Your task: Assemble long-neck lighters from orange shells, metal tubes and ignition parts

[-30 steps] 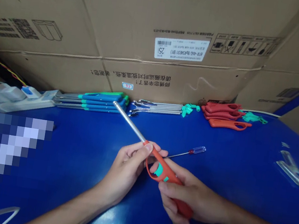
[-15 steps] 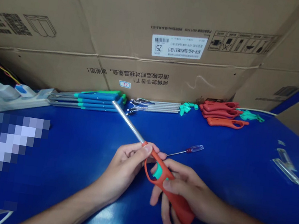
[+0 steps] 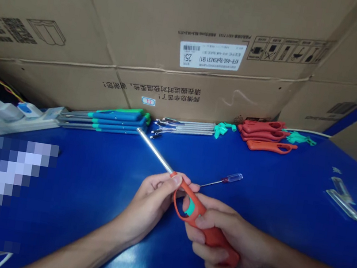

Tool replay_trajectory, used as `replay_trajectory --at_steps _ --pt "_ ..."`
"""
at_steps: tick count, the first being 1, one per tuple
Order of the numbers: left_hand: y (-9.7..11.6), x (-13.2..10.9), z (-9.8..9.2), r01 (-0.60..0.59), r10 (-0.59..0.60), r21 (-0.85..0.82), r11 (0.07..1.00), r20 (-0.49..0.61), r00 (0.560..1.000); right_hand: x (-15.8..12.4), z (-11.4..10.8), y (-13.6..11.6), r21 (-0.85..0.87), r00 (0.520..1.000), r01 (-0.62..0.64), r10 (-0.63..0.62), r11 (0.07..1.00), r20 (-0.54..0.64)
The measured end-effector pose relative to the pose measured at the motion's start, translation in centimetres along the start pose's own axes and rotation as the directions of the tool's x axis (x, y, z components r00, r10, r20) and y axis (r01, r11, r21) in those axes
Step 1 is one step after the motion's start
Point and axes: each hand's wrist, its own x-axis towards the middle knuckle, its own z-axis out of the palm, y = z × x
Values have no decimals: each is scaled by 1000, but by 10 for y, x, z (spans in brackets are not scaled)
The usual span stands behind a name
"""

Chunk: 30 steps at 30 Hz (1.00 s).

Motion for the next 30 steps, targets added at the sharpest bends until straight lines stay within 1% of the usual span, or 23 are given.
replay_trajectory --at_steps 5,8,10,11,13,14,15,17,19,20,22,25,28,30 --pt "-1 1 0 -4 4 26 1000 -1 1000 1 1 -1 -63 997 -39 35 997 -66" --pt "-2 2 -2 -15 15 49 999 -11 1000 4 1 1 -176 997 -27 14 984 -74" --pt "-3 2 -5 -22 24 72 997 -22 999 5 3 3 -306 989 3 -48 952 -138" --pt "-3 2 -6 -25 27 88 996 -26 999 5 4 4 -388 976 28 -110 921 -191" --pt "-4 2 -9 -29 32 121 992 -26 999 3 7 6 -570 925 63 -263 819 -276" --pt "-5 1 -9 -30 33 137 990 -21 999 2 8 6 -668 897 65 -337 741 -286" --pt "-5 0 -9 -30 33 151 988 -14 999 0 9 6 -760 879 60 -396 647 -267" --pt "-5 -2 -8 -25 25 174 984 4 1000 -4 8 4 -898 861 53 -476 437 -180" --pt "-3 -3 -6 -16 12 191 981 19 1000 -7 7 3 -964 844 59 -529 260 -91" --pt "-3 -4 -5 -12 7 198 980 25 1000 -9 7 2 -979 835 62 -548 196 -57" --pt "-1 -5 -4 -6 -1 206 978 32 999 -10 8 2 -993 820 57 -572 99 -10" --pt "0 -5 -3 -4 -4 215 977 40 999 -12 11 1 -1000 802 4 -597 -29 20" --pt "-2 -3 -5 -8 0 209 978 37 999 -13 14 -1 -989 816 -69 -578 -133 21" --pt "-3 -3 -5 -16 12 185 983 24 1000 -13 15 -2 -982 834 -104 -552 -156 0"
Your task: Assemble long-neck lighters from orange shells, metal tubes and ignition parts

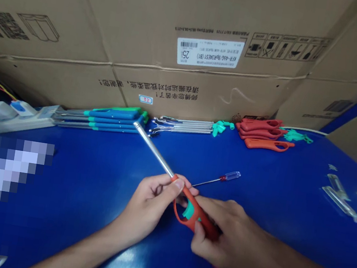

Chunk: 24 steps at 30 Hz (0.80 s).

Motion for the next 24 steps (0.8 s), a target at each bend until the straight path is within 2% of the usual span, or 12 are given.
replay_trajectory --at_steps 3,5,8,11,13,15,17,18,20,21,22,24 --pt "-2 0 1 -3 1 -61 998 -31 1000 0 0 3 -14 999 -9 10 1000 32" --pt "-1 0 2 5 -11 -107 994 -54 998 0 1 7 -46 998 58 -57 997 18" --pt "1 -1 3 17 -32 -169 986 -88 996 0 1 14 -124 969 189 -206 974 -135" --pt "3 -1 3 30 -52 -216 976 -98 994 -2 2 15 -176 897 258 -304 950 -321" --pt "4 0 3 32 -57 -244 969 -93 994 -5 3 12 -174 872 302 -346 937 -348" --pt "4 0 4 28 -52 -269 963 -82 995 -7 3 7 -81 901 270 -281 960 -332" --pt "5 1 3 15 -37 -292 956 -68 997 -6 1 3 146 958 110 -66 983 -279" --pt "5 1 3 8 -28 -302 953 -61 998 -4 0 2 304 976 -2 69 953 -209" --pt "6 0 3 0 -14 -316 949 -45 999 0 -3 2 643 974 -211 217 737 71" --pt "6 0 2 2 -12 -323 946 -29 1000 3 -4 4 772 952 -305 171 558 252" --pt "6 -1 2 10 -13 -331 943 -7 1000 5 -4 6 842 910 -402 54 360 411" --pt "6 -2 2 35 -21 -351 936 44 999 8 -3 12 836 819 -545 -173 65 547"
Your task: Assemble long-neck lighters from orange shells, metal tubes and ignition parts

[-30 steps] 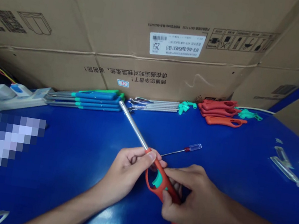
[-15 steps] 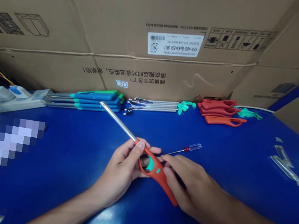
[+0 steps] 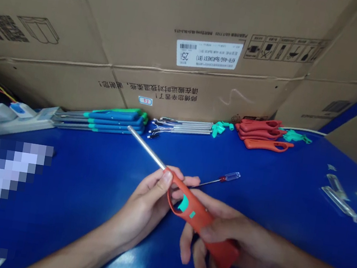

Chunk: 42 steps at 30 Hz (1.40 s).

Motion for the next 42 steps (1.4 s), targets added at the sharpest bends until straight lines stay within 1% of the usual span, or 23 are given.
replay_trajectory --at_steps 1,3,5,7,8,10,12,13,15,16,18,21,24,27,29,35,42 --pt "-1 0 0 12 -12 -9 1000 19 1000 1 -3 1 101 999 -27 23 995 40" --pt "-2 0 0 22 -22 -18 1000 30 999 5 -10 6 222 997 -67 56 973 53" --pt "-4 0 1 21 -21 -12 1000 20 1000 9 -15 12 282 987 -138 107 949 123" --pt "-5 0 1 25 -25 -5 1000 13 1000 11 -18 15 296 969 -201 146 934 197" --pt "-6 1 1 28 -28 -1 1000 9 1000 12 -19 16 297 965 -214 155 931 209" --pt "-7 0 0 27 -27 19 999 12 1000 12 -17 15 291 974 -197 154 936 165" --pt "-8 -1 -2 2 -6 72 997 57 998 12 -16 15 287 985 -165 142 944 99" --pt "-9 -2 -2 -20 10 107 994 92 996 12 -15 15 298 986 -159 138 941 89" --pt "-9 -3 -3 -65 37 180 981 156 987 12 -16 17 343 982 -173 136 923 129" --pt "-9 -4 -2 -81 45 214 973 168 985 12 -17 18 374 978 -186 134 909 160" --pt "-9 -4 -1 -96 56 270 958 155 986 13 -18 20 425 977 -191 128 885 173" --pt "-10 -4 1 -105 71 310 945 119 990 14 -18 19 472 983 -180 140 863 121" --pt "-13 -4 2 -106 79 321 941 96 992 14 -14 15 484 978 -207 189 850 87" --pt "-14 -4 2 -103 82 331 938 78 994 15 -11 12 462 968 -251 233 851 98" --pt "-13 -5 2 -103 81 348 932 76 994 15 -11 13 436 965 -262 240 861 104" --pt "-13 -8 2 -101 48 445 890 129 991 16 -12 17 359 960 -278 273 891 68" --pt "-15 -8 1 -125 64 433 893 153 986 15 -9 13 301 956 -289 288 909 46"
